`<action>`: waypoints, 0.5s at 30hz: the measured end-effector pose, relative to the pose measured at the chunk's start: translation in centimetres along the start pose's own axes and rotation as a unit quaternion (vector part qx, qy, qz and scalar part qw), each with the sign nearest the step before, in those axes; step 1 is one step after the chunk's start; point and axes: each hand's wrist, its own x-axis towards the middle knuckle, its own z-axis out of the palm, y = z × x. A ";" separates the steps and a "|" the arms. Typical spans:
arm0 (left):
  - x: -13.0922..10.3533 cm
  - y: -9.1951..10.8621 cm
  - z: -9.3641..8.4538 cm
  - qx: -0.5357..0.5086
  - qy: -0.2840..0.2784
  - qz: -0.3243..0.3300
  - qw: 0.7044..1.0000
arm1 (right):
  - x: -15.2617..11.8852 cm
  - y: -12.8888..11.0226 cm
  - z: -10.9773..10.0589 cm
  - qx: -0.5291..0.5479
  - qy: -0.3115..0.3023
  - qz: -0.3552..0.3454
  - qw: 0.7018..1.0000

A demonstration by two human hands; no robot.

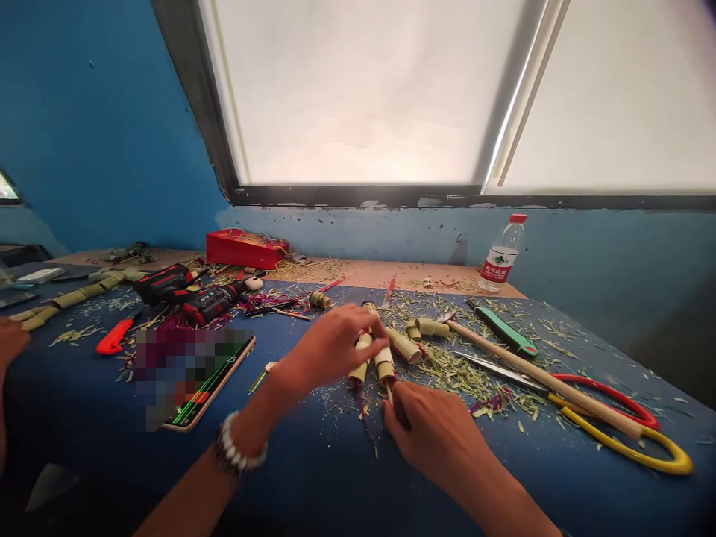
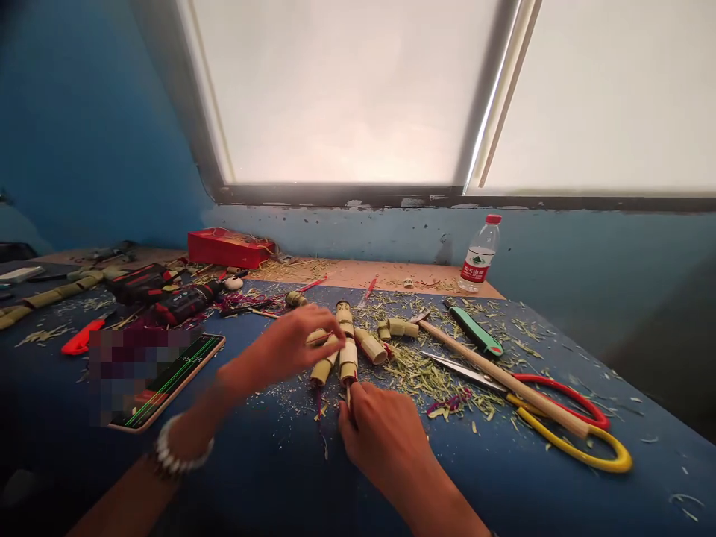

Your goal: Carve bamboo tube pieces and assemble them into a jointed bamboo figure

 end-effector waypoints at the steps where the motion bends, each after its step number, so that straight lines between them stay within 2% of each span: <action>1: -1.2 0.5 0.6 0.010 -0.013 -0.001 1.000 | 0.0 0.0 0.1 0.000 0.009 -0.004 1.000; 2: -2.3 0.8 1.4 0.018 -0.027 -0.005 0.999 | -0.1 0.1 0.1 0.001 0.014 -0.006 1.000; 4: -3.8 1.3 2.9 0.018 -0.019 -0.018 0.999 | 0.0 0.1 0.2 0.007 0.017 -0.002 1.000; 7: -4.6 1.6 4.7 0.005 0.006 -0.040 0.999 | 0.0 0.2 0.0 0.012 0.024 0.009 1.000; 12: -4.1 1.8 5.7 0.014 0.022 -0.037 0.999 | -0.8 0.5 -0.6 0.018 0.026 0.014 0.999; 15: -3.8 1.7 6.0 0.026 0.036 -0.038 0.998 | -2.0 0.4 -1.1 -0.010 0.069 0.015 0.997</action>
